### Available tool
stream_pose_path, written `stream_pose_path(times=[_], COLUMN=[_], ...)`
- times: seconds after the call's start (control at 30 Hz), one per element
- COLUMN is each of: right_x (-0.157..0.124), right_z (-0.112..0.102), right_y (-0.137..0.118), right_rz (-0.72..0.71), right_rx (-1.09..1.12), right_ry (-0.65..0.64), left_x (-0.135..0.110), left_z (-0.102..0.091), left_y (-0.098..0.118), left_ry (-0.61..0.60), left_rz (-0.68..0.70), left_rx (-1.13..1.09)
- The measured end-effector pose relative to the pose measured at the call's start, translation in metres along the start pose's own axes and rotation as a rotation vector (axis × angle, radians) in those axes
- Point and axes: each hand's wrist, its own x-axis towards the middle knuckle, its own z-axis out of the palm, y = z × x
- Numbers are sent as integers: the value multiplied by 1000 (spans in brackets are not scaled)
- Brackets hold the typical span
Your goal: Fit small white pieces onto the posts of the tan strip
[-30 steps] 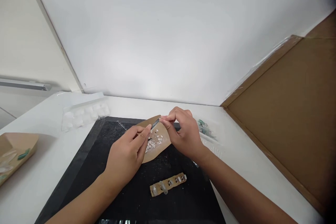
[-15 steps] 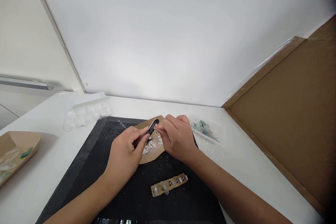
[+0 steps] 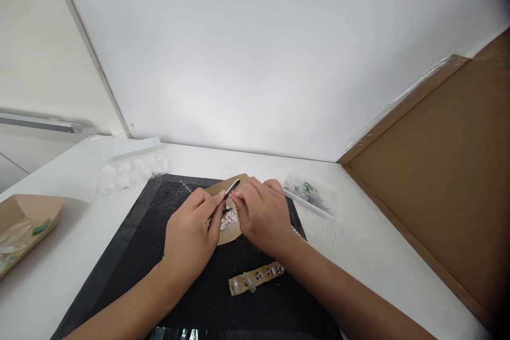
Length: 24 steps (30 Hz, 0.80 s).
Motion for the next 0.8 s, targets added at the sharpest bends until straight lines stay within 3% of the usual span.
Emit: stream_pose_path(times=[0.4,0.63,0.8], right_x=[2,1,6], right_z=[1,6,-3], right_y=[-4,-11,-2], right_rz=[87,129,140], right_rx=[34,69,118], right_ry=[1,-12,-143], left_x=[-1,1,1], left_z=[-4,-5,-3], left_y=[7,6,4], left_ry=[69,51,8], left_rz=[58,43,49], left_rx=[158,174,235])
